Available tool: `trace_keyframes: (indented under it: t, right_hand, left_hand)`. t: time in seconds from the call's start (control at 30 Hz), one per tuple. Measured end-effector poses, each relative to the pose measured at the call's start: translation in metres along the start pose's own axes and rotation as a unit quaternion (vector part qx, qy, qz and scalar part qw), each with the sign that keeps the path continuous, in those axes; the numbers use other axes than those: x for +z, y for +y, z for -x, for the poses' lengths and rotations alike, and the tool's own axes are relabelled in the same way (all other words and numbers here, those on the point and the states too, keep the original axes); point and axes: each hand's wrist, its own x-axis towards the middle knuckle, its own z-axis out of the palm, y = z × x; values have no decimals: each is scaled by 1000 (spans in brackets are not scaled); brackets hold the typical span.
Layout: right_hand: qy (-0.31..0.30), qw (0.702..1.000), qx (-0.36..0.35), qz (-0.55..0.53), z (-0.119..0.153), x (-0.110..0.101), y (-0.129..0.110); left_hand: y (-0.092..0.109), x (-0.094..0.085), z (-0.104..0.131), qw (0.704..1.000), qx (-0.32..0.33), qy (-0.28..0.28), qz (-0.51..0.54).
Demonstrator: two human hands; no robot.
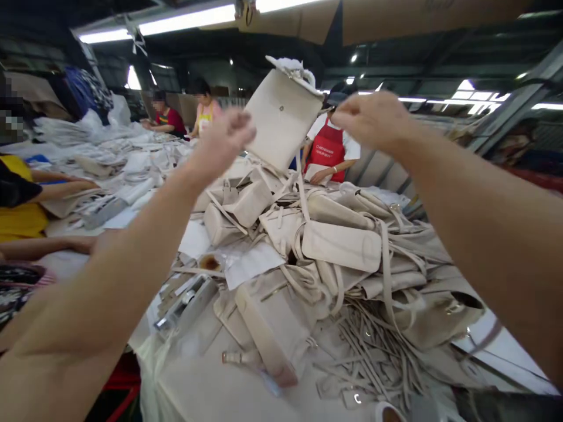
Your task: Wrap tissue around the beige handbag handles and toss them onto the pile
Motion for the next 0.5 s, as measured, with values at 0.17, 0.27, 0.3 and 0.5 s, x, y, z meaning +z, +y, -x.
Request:
trace_keyframes:
  t: [0.17, 0.27, 0.3, 0.5]
  right_hand:
    - [-280, 954, 94, -45, 181, 56, 71]
    - [-390, 867, 287, -121, 296, 81, 99]
    - [-401, 851, 312, -129, 330, 86, 102]
    - [-361, 657, 624, -220, 469, 114, 92]
  left_hand:
    - [-85, 110, 160, 950, -141, -280, 9]
    - [-106, 142, 235, 945, -176, -274, -22]
    - [-109, 147, 251, 947, -186, -260, -34]
    - [-104, 174, 281, 961, -191, -191, -58]
